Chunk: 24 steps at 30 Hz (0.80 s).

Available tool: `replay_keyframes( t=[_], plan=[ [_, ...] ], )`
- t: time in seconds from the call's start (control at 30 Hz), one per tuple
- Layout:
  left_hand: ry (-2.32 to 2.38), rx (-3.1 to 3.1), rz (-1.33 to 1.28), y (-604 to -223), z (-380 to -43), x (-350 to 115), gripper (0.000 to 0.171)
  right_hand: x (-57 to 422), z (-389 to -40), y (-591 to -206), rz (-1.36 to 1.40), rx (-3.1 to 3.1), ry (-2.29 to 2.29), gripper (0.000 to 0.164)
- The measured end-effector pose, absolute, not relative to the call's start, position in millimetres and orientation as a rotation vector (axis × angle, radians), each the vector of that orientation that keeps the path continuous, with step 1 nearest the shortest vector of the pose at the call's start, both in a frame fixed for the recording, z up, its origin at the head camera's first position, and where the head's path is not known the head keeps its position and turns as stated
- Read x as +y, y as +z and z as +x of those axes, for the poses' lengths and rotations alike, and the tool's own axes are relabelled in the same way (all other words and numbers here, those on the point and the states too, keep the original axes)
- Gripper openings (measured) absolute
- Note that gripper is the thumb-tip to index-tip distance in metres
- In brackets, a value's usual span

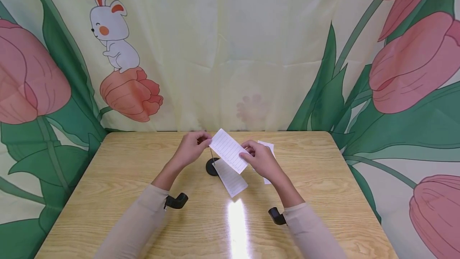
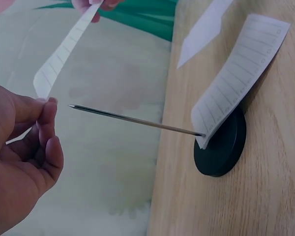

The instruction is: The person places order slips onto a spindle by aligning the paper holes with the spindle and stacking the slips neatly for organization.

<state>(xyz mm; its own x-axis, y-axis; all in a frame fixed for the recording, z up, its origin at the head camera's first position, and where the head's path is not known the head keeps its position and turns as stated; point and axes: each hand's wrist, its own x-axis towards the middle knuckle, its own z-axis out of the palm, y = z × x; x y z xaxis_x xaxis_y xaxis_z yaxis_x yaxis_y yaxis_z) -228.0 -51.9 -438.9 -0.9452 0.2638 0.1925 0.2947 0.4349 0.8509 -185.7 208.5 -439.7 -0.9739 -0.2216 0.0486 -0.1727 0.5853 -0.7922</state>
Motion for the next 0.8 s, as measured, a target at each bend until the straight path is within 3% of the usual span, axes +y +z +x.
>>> replay_keyframes(
  t=[0.8],
  plan=[
    [-1.553,-2.704,-0.515,-451.0,-225.5,-51.5,0.009,209.2,-183.1,-455.0,-0.310,2.741,-1.370,0.023]
  ],
)
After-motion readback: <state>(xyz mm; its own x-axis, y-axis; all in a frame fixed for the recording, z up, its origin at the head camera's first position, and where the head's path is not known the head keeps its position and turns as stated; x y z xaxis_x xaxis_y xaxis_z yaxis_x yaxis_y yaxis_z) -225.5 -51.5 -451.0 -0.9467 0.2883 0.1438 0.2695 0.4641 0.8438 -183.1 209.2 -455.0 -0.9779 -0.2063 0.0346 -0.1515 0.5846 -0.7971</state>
